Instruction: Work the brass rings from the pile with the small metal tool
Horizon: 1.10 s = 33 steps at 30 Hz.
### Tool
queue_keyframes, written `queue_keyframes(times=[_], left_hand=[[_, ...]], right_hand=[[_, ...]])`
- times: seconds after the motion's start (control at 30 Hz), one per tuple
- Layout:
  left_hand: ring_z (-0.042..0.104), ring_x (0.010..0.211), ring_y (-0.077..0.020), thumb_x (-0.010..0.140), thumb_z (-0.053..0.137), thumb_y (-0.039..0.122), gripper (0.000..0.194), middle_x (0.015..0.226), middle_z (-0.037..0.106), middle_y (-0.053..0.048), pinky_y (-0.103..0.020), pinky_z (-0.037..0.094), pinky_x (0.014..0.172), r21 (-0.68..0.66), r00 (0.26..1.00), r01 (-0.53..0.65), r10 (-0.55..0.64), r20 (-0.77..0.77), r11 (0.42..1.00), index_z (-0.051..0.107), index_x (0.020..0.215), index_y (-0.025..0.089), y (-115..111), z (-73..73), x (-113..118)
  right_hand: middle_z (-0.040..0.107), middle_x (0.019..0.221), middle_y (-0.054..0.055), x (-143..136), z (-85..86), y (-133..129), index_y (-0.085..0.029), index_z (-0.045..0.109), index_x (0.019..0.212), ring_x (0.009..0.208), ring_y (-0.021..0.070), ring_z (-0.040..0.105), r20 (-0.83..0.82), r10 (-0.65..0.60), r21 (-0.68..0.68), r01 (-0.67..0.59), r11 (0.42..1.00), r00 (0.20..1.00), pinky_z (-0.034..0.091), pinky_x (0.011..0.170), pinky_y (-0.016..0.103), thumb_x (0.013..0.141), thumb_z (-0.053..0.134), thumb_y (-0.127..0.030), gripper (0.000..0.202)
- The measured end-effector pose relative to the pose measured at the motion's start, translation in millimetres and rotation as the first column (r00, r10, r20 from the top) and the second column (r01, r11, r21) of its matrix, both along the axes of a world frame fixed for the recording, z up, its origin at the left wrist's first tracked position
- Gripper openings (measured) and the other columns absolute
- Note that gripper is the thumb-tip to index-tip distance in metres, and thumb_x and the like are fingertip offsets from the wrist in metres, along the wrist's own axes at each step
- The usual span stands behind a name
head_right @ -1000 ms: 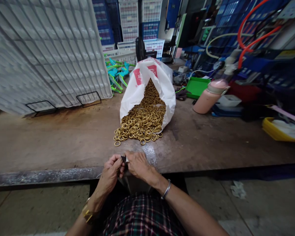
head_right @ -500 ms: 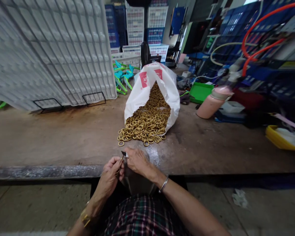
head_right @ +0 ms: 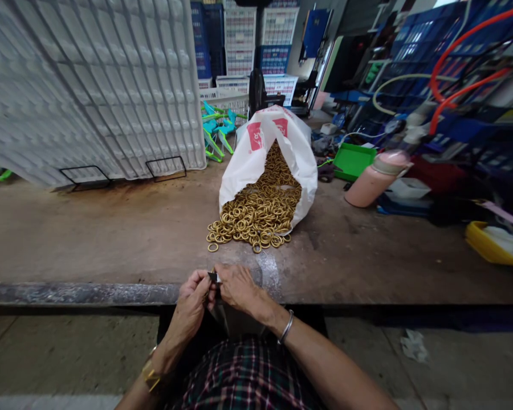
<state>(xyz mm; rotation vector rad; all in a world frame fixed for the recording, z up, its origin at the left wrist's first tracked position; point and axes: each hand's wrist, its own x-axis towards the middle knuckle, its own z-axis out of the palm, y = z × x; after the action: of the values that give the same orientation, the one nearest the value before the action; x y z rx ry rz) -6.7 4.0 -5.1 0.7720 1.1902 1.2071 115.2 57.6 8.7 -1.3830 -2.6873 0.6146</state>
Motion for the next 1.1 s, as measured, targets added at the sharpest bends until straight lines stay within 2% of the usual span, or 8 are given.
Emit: queue_keyframes(times=[0.17,0.4,0.53,0.67,0.8,0.9,1.0,1.1], left_hand=[[0.041,0.042,-0.0061,0.075,0.054,0.049,0.032,0.053,0.045,0.006,-0.017,0.033,0.042,-0.007,0.999,-0.003,0.003,-0.044,1.0,0.047,0.073,0.018,0.2,1.1,0.9],[0.041,0.043,-0.006,0.078,0.051,0.045,0.028,0.054,0.046,0.006,-0.017,0.035,0.043,0.01,0.996,-0.015,0.015,-0.092,1.0,0.046,0.072,0.018,0.2,-0.7,0.2],[0.04,0.041,-0.0061,0.078,0.052,0.045,0.029,0.051,0.045,0.006,-0.017,0.035,0.041,0.013,0.996,0.05,-0.049,-0.07,0.999,0.046,0.07,0.018,-6.5,5.2,-0.3],[0.04,0.041,-0.0062,0.077,0.056,0.043,0.027,0.054,0.048,0.005,-0.018,0.035,0.038,0.027,0.985,0.124,-0.126,0.121,0.992,0.048,0.07,0.018,-13.0,14.9,2.3],[0.042,0.047,-0.0052,0.073,0.062,0.039,0.026,0.068,0.054,0.002,-0.017,0.032,0.038,-0.041,0.927,0.035,-0.017,0.376,0.999,0.048,0.071,0.017,-11.7,16.2,-1.5],[0.046,0.051,-0.0053,0.072,0.064,0.035,0.025,0.074,0.057,-0.001,-0.016,0.032,0.04,-0.113,0.901,-0.012,0.06,0.43,0.994,0.049,0.072,0.015,-10.5,12.8,-7.4],[0.048,0.052,-0.0062,0.071,0.064,0.031,0.021,0.074,0.058,-0.001,-0.017,0.032,0.041,-0.125,0.884,-0.016,0.072,0.462,0.992,0.049,0.073,0.016,-10.1,11.0,-10.8],[0.048,0.051,-0.0068,0.069,0.066,0.026,0.022,0.07,0.057,0.0,-0.017,0.033,0.041,-0.153,0.851,0.011,0.071,0.52,0.988,0.052,0.084,0.018,-8.9,11.5,-12.3]], right_hand=[[0.064,0.086,0.009,-0.7,2.8,0.2,-0.015,0.054,0.097,0.074,0.0173,0.058,0.036,-0.01,-0.031,0.011,0.999,0.999,0.032,0.059,0.025,0.08,0.038,-0.017,0.023],[0.067,0.081,0.01,-0.6,6.5,3.1,-0.015,0.056,0.095,0.071,0.0185,0.062,0.05,0.013,-0.053,-0.01,0.999,0.999,0.032,0.055,0.024,0.079,0.038,-0.016,0.024],[0.067,0.081,0.012,0.7,5.0,12.1,-0.015,0.058,0.094,0.073,0.0198,0.062,0.111,-0.014,-0.044,0.019,0.999,0.994,0.035,0.056,0.025,0.079,0.038,-0.014,0.025],[0.066,0.085,0.013,-3.0,3.4,25.7,-0.013,0.056,0.097,0.078,0.0208,0.062,0.181,-0.083,0.03,0.078,0.996,0.98,0.037,0.061,0.026,0.076,0.041,-0.013,0.026],[0.065,0.085,0.01,-13.4,-2.9,32.3,-0.015,0.049,0.105,0.077,0.0199,0.061,0.116,-0.14,0.115,0.126,0.985,0.983,0.037,0.064,0.027,0.076,0.042,-0.012,0.03],[0.064,0.091,0.008,-22.2,-8.5,34.4,-0.018,0.045,0.108,0.08,0.0197,0.06,0.073,-0.166,0.172,0.151,0.973,0.984,0.038,0.065,0.027,0.08,0.041,-0.016,0.029],[0.063,0.095,0.008,-29.5,-10.8,37.5,-0.02,0.044,0.107,0.081,0.0193,0.06,0.099,-0.187,0.191,0.166,0.967,0.977,0.039,0.065,0.027,0.083,0.038,-0.017,0.025],[0.064,0.091,0.008,-33.5,-11.1,40.0,-0.02,0.044,0.105,0.078,0.0196,0.061,0.125,-0.206,0.2,0.179,0.963,0.97,0.039,0.062,0.028,0.083,0.035,-0.014,0.025]])
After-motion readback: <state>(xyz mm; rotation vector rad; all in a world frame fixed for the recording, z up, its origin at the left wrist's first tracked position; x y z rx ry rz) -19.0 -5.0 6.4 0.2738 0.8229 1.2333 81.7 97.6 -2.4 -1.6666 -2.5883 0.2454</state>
